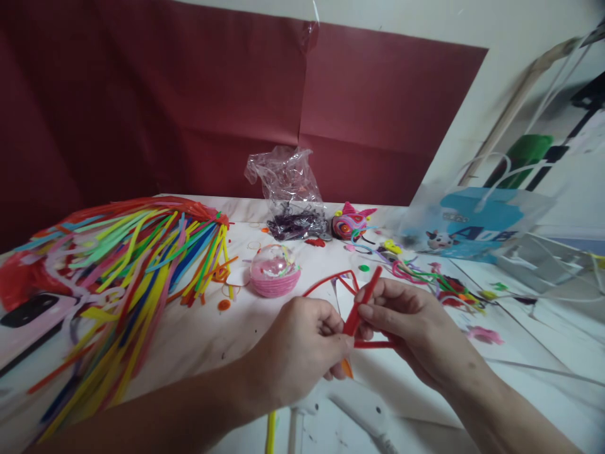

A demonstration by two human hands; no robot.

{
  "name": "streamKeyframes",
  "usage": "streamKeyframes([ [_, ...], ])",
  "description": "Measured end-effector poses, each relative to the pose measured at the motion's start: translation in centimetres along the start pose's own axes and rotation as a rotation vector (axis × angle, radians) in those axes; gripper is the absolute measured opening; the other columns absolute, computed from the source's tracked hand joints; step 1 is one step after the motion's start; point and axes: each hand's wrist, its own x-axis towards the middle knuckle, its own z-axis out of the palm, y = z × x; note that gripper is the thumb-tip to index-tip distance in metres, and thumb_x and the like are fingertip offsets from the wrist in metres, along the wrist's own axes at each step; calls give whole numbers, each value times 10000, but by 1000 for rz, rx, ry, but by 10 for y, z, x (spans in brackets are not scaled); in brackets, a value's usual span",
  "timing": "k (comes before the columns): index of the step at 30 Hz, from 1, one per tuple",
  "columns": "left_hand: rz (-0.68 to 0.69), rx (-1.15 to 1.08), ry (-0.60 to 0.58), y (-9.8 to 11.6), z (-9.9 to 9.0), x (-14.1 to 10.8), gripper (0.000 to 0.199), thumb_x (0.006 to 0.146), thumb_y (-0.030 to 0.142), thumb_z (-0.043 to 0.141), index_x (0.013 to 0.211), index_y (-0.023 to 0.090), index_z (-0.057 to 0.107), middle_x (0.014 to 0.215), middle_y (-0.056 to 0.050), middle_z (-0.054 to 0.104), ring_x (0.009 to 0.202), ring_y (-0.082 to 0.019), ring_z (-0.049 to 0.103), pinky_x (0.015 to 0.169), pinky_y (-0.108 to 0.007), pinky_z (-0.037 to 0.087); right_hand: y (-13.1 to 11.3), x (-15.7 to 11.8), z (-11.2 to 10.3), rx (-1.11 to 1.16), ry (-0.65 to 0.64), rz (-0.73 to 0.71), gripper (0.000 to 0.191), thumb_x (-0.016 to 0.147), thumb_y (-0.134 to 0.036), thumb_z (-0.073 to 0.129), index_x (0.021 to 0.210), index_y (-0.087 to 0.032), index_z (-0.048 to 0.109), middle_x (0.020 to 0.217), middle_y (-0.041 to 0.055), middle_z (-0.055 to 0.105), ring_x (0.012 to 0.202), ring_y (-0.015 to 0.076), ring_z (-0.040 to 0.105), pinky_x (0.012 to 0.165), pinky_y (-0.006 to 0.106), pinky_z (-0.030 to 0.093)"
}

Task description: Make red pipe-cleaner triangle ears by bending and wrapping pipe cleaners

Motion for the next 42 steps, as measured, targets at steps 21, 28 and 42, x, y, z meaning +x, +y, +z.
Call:
streamKeyframes([
  [21, 90, 125, 55, -3, 1, -2, 115, 707, 186, 494, 595, 176, 466, 463, 42, 516, 397, -67, 478, 369, -155, 339, 3, -1, -7, -142, -64, -2, 100, 658, -233, 756, 635, -156, 697, 596, 8, 671, 542, 128, 596, 538, 225, 483],
  [28, 82, 177, 58, -4, 0, -2, 116, 704, 195, 495, 595, 187, 457, 463, 45, 508, 414, -90, 507, 372, -171, 340, 4, -2, -10, -184, -122, -1, 83, 704, -245, 727, 685, -167, 706, 643, 7, 678, 586, 125, 590, 557, 216, 457],
  [42, 44, 145, 0, -6, -1, 0, 101, 684, 187, 511, 597, 180, 460, 472, 41, 516, 400, -74, 454, 382, -178, 313, 8, -1, -11, -246, -15, -17, 231, 687, -349, 725, 607, -150, 638, 529, -18, 555, 480, 102, 429, 460, 224, 331],
])
